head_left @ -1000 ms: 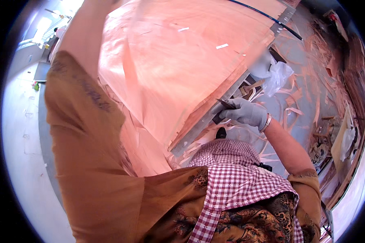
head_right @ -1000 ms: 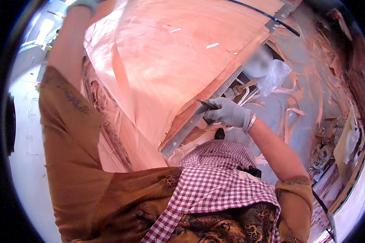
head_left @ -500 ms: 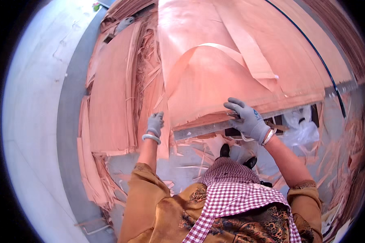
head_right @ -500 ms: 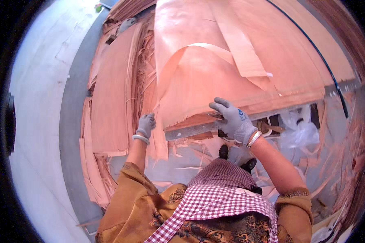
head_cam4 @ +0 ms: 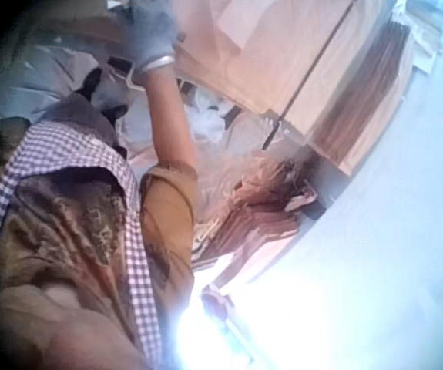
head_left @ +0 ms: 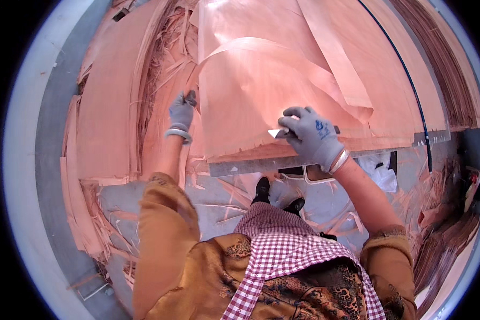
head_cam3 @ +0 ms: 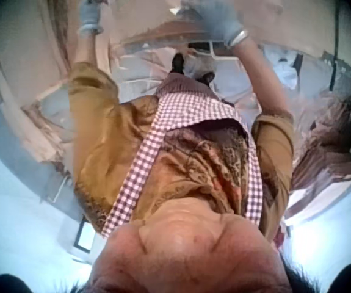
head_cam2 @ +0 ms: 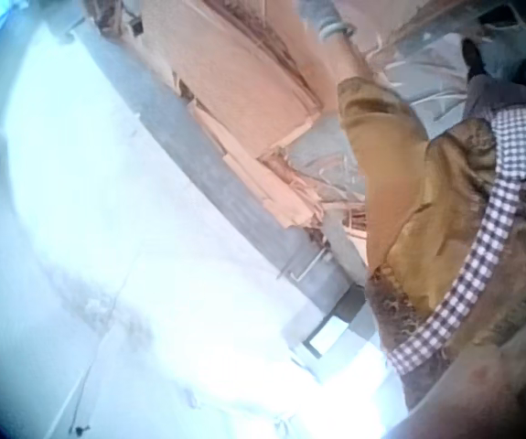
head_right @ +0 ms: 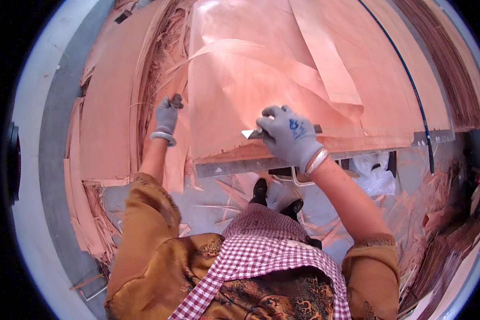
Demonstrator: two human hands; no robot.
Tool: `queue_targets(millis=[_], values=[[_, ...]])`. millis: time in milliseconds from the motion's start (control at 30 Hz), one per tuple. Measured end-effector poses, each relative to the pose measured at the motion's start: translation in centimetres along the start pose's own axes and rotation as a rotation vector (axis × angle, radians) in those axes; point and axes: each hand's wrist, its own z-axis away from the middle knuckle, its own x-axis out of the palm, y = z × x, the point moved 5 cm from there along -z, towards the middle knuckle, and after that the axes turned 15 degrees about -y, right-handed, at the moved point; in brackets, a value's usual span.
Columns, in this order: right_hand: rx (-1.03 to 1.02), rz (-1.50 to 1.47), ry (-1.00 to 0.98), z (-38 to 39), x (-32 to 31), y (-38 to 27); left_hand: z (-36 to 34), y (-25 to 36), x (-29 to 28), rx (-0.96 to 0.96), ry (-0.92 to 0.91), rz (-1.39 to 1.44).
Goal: The person uses a utility knife to cut and apply small strips of white tape to a sheet of wood veneer, then makes a long curved cut through the veneer and pulls away the excess material by hand.
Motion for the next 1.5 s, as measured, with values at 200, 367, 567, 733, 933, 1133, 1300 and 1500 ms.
queue_targets(millis=[200,367,567,733,933,1133,1300,1500], values=[[-0.017,-0.351,0.149,-1.1,-5.2,0.5,-0.6,9.9,-4.7,0.163,-0.128,-0.091],[-0.051,-0.800,0.338,-0.6,-8.3,4.2,3.7,19.4,-1.9,-0.143,-0.292,-0.030],[0.012,-1.046,0.360,0.5,-11.2,4.4,7.7,17.8,1.9,-0.218,-0.329,0.519],[0.045,-1.062,0.282,0.8,-10.7,2.7,7.8,15.0,8.6,-0.301,-0.369,0.525],[0.027,-0.849,0.225,1.2,-7.8,2.3,7.9,10.8,12.8,-0.482,-0.295,0.381],[-0.102,-0.590,0.120,2.8,-2.8,1.3,10.3,16.7,7.0,-0.254,-0.301,0.254],[0.043,-1.296,-0.114,1.9,-3.0,-0.5,10.0,20.9,6.0,-0.248,-0.518,0.755],[0.057,-1.877,-0.415,1.4,3.7,-7.8,3.7,24.6,7.8,-0.191,-0.687,1.341]])
